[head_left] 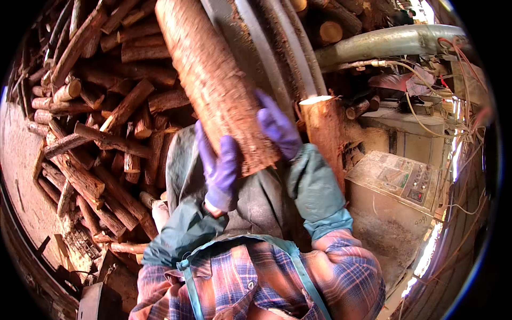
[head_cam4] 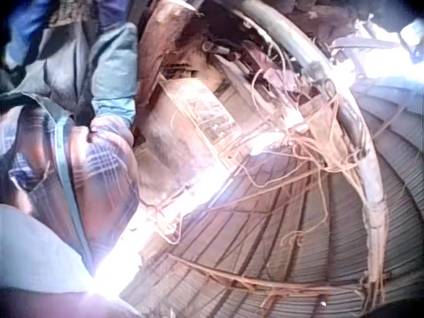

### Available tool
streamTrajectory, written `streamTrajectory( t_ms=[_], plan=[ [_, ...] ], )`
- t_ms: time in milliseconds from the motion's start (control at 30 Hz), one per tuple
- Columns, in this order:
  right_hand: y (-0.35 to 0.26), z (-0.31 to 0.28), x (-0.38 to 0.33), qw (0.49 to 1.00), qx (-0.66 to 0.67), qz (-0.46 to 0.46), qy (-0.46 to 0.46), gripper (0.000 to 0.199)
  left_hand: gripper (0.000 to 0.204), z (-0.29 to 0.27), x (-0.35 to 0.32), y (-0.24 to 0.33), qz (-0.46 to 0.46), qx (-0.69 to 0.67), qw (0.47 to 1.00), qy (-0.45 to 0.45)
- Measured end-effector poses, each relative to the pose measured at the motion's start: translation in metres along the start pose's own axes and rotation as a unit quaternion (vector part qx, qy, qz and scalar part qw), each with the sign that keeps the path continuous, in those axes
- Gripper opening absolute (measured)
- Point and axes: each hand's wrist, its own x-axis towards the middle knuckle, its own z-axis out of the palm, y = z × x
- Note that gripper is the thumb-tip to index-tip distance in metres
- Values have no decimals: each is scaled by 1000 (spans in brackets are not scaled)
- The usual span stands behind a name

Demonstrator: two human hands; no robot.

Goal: The person repeatedly picks up logs from a large pile and places them onto a conveyor belt or into a wood chipper. The task involves lifting, carrying, and positioning the logs one by one into the machine's intake area.

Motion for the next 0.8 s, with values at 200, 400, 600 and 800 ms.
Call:
streamTrajectory(
  t_ms=[200,400,600,800],
  plan=[
    [-149,-81,9,956,-229,-20,180,91,56,114,40,-31,-24,-291,875,-385],
    [-19,-157,21,719,-612,129,303,107,42,90,-32,-85,-76,111,793,-594],
    [-2,-183,-7,746,-631,-98,188,100,38,-12,-98,-106,-253,222,792,-510],
    [10,-149,-31,590,-763,86,251,82,35,-118,-76,-115,-203,249,869,-375]
  ],
)
